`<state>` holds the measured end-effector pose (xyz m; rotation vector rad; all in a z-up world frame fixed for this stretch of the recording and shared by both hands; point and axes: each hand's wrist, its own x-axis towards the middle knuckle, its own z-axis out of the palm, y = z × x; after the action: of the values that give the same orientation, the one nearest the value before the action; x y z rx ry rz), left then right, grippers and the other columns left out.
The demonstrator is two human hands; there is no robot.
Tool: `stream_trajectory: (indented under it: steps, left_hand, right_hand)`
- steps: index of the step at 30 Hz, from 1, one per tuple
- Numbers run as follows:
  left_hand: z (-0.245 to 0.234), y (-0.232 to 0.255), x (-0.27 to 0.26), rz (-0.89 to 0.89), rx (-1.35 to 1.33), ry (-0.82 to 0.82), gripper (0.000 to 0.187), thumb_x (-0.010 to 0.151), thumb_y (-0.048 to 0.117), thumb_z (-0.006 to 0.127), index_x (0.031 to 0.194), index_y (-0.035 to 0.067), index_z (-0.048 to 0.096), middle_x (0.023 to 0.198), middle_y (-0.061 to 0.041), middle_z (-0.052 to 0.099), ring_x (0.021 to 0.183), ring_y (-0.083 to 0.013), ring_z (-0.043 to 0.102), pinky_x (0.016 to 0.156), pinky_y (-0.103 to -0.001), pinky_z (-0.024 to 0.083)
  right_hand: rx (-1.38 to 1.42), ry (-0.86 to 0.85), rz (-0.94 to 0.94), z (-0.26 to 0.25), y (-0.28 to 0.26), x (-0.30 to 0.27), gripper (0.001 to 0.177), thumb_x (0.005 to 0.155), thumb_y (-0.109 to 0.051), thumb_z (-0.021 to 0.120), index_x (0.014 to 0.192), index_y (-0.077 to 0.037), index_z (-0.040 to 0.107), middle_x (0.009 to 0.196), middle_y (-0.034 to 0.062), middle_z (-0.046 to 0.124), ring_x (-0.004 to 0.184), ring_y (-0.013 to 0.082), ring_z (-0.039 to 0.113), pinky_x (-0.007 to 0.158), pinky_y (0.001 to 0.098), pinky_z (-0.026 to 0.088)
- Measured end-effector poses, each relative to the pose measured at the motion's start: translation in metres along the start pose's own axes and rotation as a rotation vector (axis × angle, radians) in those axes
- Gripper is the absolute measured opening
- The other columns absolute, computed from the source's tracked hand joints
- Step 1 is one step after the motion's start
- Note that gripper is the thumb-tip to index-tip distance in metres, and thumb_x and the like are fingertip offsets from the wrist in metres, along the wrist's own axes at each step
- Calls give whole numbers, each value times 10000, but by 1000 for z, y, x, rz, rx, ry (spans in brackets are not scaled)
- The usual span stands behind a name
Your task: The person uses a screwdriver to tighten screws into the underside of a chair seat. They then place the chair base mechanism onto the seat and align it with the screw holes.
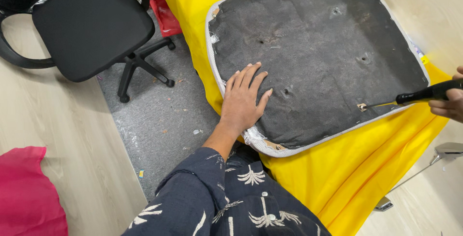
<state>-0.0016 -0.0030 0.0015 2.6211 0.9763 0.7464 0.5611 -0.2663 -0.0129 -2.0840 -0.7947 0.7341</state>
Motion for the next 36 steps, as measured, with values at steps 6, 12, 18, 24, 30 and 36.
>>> stream_trajectory:
  steps: [6, 12, 18, 24, 30, 36]
  left_hand:
    - [-1, -1, 0, 9, -34, 28, 495, 999, 385, 592, 1418, 124, 557, 1560, -91, 447, 1489, -258, 362, 1237, -482, 257]
    - [-4, 0, 0, 27, -39, 29, 494, 998, 377, 594, 1417, 118, 559, 1566, -94, 447, 1493, -263, 365, 1236, -478, 268]
    - [-6, 3, 2, 15, -25, 7, 507, 991, 375, 593, 1418, 103, 557, 1558, -105, 440, 1479, -279, 367, 1217, -481, 269]
    - [-7, 0, 2, 10, -67, 12, 469, 1003, 361, 598, 1395, 104, 582, 1544, -92, 473, 1475, -278, 389, 1225, -486, 269]
    - [-7, 0, 1, 23, -82, 52, 452, 1002, 352, 618, 1375, 98, 591, 1536, -98, 484, 1474, -291, 406, 1231, -489, 273]
    - [-9, 1, 1, 39, -71, 42, 469, 992, 341, 620, 1386, 88, 588, 1535, -115, 478, 1458, -311, 394, 1210, -498, 269]
  right_hand:
    - [-282, 176, -99, 76, -76, -97, 404, 1127, -223, 571, 1448, 1, 475, 1103, 243, 664, 864, 290, 681, 754, 379, 587]
    - [-303, 253, -253, 118, -214, -166, 340, 1138, -151, 541, 1384, 83, 529, 1080, 273, 660, 789, 342, 682, 707, 406, 594]
    - [-240, 170, -270, 110, -227, -195, 382, 1083, -20, 438, 1444, 78, 517, 1101, 309, 666, 963, 334, 717, 903, 407, 598]
    - [-254, 307, -248, 117, -245, -206, 368, 1062, -74, 585, 1391, 84, 530, 1198, 288, 652, 925, 333, 712, 842, 396, 592]
    - [-358, 284, -264, 117, -271, -209, 287, 1073, -58, 625, 1317, 90, 598, 1118, 312, 699, 888, 331, 734, 787, 395, 616]
    - [-352, 78, -492, 105, -290, -193, 237, 1040, 40, 505, 1240, 103, 617, 1165, 262, 686, 955, 298, 735, 878, 365, 566]
